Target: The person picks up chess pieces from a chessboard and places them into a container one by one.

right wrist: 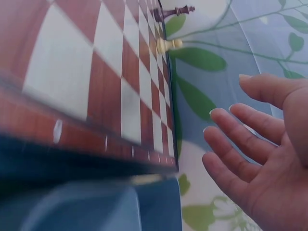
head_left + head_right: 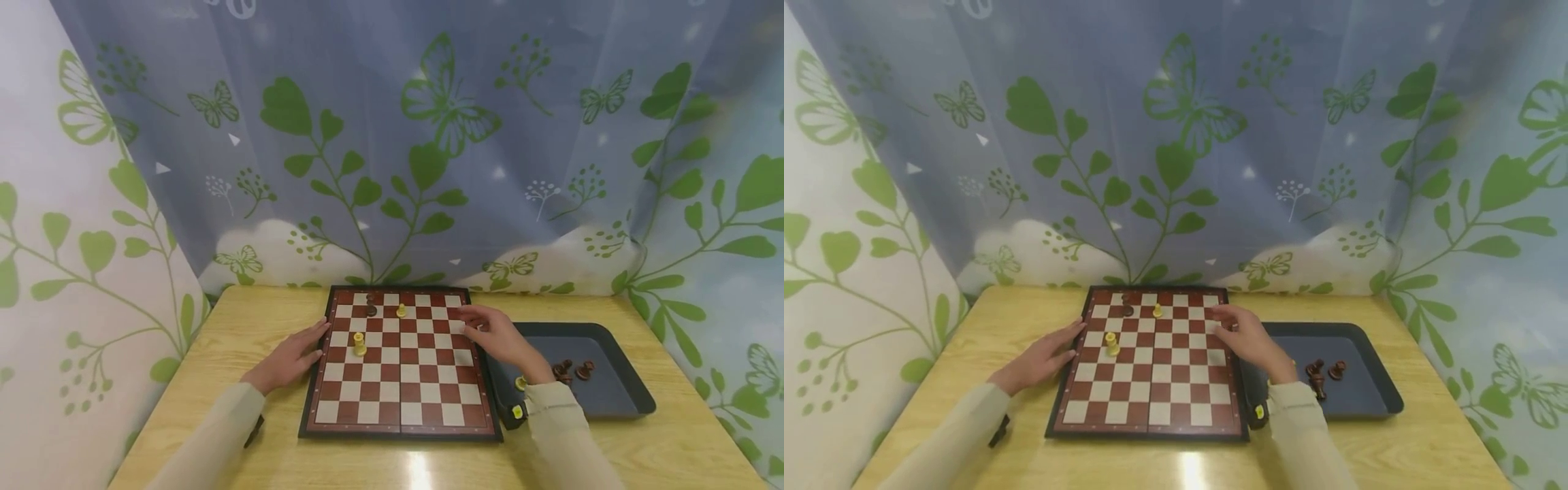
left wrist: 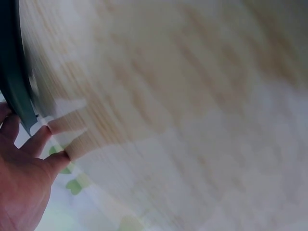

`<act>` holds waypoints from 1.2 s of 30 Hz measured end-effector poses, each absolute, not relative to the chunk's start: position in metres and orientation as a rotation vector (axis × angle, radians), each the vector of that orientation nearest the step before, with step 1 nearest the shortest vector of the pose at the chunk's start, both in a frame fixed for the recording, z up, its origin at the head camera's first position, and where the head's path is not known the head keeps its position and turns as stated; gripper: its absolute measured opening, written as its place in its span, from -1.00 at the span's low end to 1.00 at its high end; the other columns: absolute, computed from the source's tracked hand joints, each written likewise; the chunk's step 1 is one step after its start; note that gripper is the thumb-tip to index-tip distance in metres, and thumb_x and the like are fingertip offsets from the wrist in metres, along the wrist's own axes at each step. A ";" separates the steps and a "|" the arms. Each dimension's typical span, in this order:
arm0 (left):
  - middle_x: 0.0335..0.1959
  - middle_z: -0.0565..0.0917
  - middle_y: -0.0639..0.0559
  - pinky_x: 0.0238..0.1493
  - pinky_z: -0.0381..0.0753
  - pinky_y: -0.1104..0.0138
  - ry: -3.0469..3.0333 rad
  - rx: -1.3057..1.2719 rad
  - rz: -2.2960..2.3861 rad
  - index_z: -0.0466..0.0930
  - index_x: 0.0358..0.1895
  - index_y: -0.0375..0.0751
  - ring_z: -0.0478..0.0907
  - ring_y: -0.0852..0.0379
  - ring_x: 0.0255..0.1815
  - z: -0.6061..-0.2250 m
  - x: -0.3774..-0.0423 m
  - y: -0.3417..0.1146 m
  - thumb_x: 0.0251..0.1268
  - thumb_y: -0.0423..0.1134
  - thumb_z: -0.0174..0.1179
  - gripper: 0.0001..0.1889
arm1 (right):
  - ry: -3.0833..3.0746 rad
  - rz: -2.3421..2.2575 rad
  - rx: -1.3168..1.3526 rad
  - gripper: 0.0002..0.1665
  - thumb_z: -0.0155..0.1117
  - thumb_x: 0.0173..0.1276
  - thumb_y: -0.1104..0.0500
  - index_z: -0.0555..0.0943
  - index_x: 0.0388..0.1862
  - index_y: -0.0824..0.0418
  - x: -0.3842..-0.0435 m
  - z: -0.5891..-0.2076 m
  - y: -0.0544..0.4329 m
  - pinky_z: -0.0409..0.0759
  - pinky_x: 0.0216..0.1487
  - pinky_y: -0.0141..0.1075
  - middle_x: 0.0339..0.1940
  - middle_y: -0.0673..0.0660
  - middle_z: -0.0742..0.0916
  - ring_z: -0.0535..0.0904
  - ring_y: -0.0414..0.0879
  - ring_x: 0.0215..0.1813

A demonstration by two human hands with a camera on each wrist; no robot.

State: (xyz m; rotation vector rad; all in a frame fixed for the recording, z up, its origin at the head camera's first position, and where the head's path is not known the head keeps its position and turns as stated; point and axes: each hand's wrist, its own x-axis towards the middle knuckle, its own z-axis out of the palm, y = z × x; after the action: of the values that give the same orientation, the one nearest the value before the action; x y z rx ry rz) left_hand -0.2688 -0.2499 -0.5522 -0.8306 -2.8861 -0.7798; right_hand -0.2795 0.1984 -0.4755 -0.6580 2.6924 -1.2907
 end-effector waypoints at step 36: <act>0.56 0.22 -0.37 0.35 0.27 -0.39 -2.801 -0.888 -0.824 0.20 0.53 -0.43 0.28 -0.43 0.47 -0.551 -0.267 -0.251 0.57 -0.22 0.03 -0.40 | 2.660 -1.274 -0.685 -0.62 0.18 0.55 0.22 0.60 0.25 0.35 -0.345 -0.503 0.107 0.59 0.25 0.08 0.23 0.31 0.67 0.58 0.24 0.27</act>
State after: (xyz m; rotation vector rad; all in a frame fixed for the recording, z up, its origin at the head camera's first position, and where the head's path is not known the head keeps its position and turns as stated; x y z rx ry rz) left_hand -0.2670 -0.2510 -0.5508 -0.8877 -2.8012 -0.8238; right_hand -0.3451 0.1068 -0.5032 -0.6851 2.6600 -1.2741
